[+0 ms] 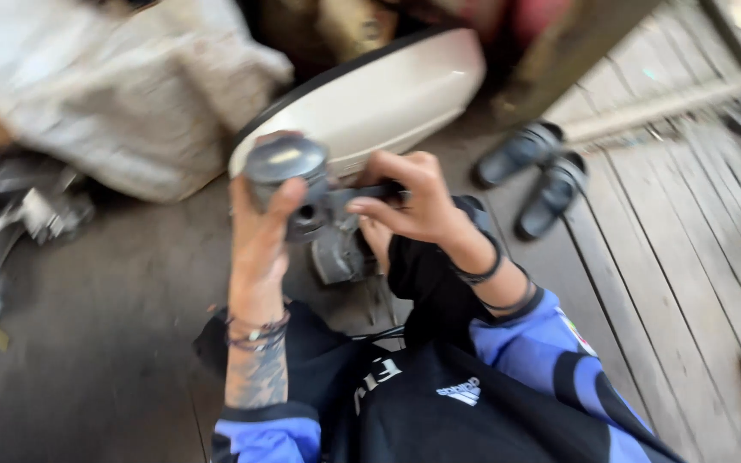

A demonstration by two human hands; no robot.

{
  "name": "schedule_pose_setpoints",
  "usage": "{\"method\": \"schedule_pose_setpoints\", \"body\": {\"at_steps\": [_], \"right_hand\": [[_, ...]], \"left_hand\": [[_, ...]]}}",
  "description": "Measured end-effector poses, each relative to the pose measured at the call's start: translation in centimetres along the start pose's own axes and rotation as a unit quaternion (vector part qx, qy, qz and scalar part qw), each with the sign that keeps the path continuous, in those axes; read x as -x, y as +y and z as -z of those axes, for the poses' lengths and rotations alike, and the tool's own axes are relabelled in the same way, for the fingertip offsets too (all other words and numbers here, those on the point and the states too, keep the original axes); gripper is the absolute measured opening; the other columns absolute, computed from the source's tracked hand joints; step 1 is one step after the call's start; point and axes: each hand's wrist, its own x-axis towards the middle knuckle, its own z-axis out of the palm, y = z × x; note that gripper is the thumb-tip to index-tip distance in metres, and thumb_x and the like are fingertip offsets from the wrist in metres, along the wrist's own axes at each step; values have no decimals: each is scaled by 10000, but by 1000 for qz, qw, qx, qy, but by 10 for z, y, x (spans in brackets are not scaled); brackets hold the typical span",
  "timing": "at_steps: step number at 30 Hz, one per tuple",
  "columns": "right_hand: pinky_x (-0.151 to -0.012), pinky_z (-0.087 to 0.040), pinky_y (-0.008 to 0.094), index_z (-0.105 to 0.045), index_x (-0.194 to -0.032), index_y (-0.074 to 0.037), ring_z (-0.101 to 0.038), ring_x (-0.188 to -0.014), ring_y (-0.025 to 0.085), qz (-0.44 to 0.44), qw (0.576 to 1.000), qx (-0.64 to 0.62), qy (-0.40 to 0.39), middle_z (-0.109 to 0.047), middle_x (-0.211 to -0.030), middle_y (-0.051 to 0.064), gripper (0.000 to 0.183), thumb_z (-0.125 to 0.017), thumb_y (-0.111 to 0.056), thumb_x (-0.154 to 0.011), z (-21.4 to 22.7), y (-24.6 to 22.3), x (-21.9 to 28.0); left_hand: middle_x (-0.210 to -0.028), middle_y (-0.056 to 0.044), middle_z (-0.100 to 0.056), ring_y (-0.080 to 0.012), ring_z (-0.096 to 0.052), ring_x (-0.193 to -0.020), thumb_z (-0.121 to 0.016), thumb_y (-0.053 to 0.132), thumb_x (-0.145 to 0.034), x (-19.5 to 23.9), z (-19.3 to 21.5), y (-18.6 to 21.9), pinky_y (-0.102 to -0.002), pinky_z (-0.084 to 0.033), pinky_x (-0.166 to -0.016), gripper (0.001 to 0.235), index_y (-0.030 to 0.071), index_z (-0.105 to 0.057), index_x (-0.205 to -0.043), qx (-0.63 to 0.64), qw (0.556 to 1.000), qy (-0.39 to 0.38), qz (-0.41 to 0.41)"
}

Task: Assembling a motorcycle piston into a cylinder block by hand.

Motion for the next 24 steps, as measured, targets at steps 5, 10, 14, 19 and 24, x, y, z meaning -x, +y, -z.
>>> {"method": "schedule_pose_setpoints", "body": {"at_steps": [5, 10, 14, 19, 24], "right_hand": [[-496, -476, 342, -729, -969, -64, -601, -479, 283, 9, 997, 1, -76, -672, -685, 77, 286, -806, -334, -920, -15, -7, -3], [-673, -462, 283, -647, -943, 9, -572, -696, 136, -37, 994, 78, -61, -675, -850, 86, 402, -723, -384, -978, -32, -14, 9], [-666, -426, 268, -679, -1008, 38, -548, -676, 133, -32, 996, 57, -57, -653, -836, 83, 314, -786, -257, -1014, -41, -10, 16], [-615, -364, 244, -631, -1013, 24, -512, -652, 115, -71, 996, 51, -34, -628, -814, 89, 379, -794, -318, -997, -49, -6, 22], [-617, -371, 258, -611, -1018, 33, -544, -676, 143, -59, 997, 48, -17, -630, -825, 109, 419, -778, -350, -997, -55, -2, 21]], "left_hand": [[-1307, -198, -595, -270, -576, -1234, -943, 392, -728, -2, 28, 18, -437, -429, -1149, 928, 17, -493, -1447, -6, 1000, 1, -31], [-1279, 19, -643, -121, -619, -1203, -769, 429, -936, 2, 73, 46, -280, -493, -1091, 469, 148, -613, -1278, -27, 958, -222, -180], [-1161, 27, -668, -130, -666, -1104, -746, 504, -927, 6, 75, 51, -277, -532, -1015, 446, 193, -633, -1226, -16, 955, -237, -179], [-1175, 18, -701, -160, -688, -1077, -752, 520, -912, -1, 74, 41, -291, -570, -954, 428, 223, -681, -1212, 7, 964, -210, -163], [-1193, 13, -700, -163, -695, -1064, -774, 477, -919, 3, 77, 45, -305, -615, -907, 427, 177, -691, -1211, 50, 966, -199, -157]]}}
